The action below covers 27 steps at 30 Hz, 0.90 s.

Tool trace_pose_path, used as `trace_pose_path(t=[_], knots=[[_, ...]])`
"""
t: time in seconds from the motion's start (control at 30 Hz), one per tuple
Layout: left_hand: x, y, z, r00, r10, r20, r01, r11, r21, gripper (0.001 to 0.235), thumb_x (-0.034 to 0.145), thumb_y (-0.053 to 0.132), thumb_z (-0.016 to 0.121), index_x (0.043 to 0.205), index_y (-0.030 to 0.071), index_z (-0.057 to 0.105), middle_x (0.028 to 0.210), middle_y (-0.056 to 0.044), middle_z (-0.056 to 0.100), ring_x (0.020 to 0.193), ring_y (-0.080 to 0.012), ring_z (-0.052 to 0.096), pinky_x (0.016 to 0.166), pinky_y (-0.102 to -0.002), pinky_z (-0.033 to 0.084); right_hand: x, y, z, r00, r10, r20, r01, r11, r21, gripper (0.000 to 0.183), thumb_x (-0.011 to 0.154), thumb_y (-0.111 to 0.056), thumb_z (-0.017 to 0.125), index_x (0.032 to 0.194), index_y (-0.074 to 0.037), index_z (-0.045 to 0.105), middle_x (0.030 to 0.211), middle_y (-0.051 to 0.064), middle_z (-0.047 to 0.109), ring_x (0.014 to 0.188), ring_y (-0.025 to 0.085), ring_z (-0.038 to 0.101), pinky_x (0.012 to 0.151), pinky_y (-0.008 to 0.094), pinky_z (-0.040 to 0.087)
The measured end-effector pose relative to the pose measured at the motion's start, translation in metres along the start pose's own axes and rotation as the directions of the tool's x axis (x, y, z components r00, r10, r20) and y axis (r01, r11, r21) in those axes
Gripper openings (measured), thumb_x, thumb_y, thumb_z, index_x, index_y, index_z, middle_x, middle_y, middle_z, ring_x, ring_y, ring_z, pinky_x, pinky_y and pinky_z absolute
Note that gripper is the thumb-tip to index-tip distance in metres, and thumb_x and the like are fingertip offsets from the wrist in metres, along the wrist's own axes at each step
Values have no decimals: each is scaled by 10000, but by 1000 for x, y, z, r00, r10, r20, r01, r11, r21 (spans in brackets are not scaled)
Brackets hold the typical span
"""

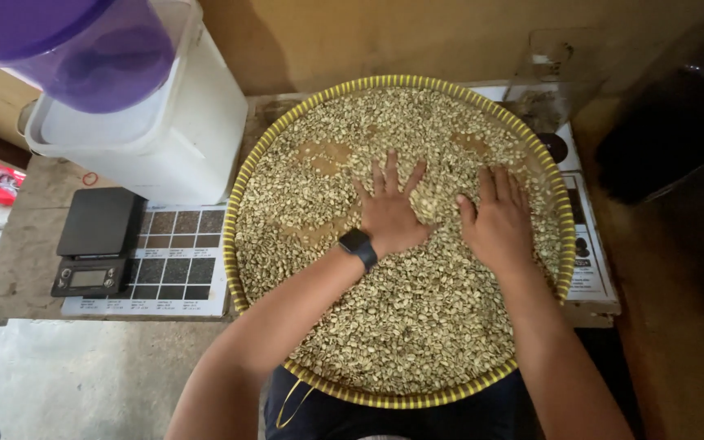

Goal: The person sorts green grains in a large woven basket by hand, picking out unwanted pieces and placing them into a glass jar. The person repeatedly sifts through the grains, selects specific items, and transfers them to the jar.

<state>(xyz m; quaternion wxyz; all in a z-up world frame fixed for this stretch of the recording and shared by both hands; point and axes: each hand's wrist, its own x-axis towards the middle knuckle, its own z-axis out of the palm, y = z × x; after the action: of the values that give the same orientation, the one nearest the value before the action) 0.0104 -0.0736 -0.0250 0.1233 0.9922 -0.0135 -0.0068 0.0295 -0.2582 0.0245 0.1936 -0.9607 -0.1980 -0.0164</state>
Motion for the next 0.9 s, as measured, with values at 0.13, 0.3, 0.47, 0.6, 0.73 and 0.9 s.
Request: trace_pose_path(t=[0.13,0.3,0.47,0.6,0.73,0.9], knots=[[7,-28,-12,1000,-15,6,15,999,-29,1023,943,694,634,1710,268,107,1726,-277,-11,1574,-584,30,1150,-862,24,8,6,6,994,25,104,-37,992,117,727,1140,-499,321,1592,69,299,1617,383,241,1520,555,202,1199,679,209],[6,-65,-38,994,82,76,-74,992,-105,786,989,460,660,1659,254,305,1723,-245,81,1565,-555,154,1179,-835,135,-3,-24,-26,986,-86,146,69,991,116,812,1074,-519,502,1584,78,299,1589,397,273,1482,577,274,1108,702,371],[5,-99,-48,993,70,92,-66,997,-41,766,964,482,636,1639,259,351,1720,-201,186,1571,-496,212,1219,-762,141,-5,-35,-24,952,-170,255,145,983,115,883,1019,-576,546,1614,22,283,1622,368,255,1510,554,243,1102,705,363],[2,-134,-39,998,55,25,-54,998,-18,759,1055,574,479,1662,156,295,1719,-255,150,1567,-532,170,1229,-763,105,-7,-42,-19,876,-306,372,265,951,159,899,1013,-549,580,1654,-38,213,1649,348,197,1521,540,207,1115,700,341],[-4,-132,-41,998,49,33,-49,999,-1,764,1073,563,459,1663,119,264,1716,-268,156,1573,-512,176,1251,-736,91,-12,-56,-23,820,-374,433,302,926,226,887,1004,-549,596,1645,-44,249,1653,354,191,1519,550,207,1127,685,339],[3,-135,-32,999,29,15,-30,999,23,774,1074,604,429,1661,123,277,1728,-255,122,1597,-474,121,1263,-709,89,-17,-72,-33,713,-505,486,333,854,400,836,922,-463,737,1597,-113,392,1637,314,282,1472,553,310,1116,673,387]])
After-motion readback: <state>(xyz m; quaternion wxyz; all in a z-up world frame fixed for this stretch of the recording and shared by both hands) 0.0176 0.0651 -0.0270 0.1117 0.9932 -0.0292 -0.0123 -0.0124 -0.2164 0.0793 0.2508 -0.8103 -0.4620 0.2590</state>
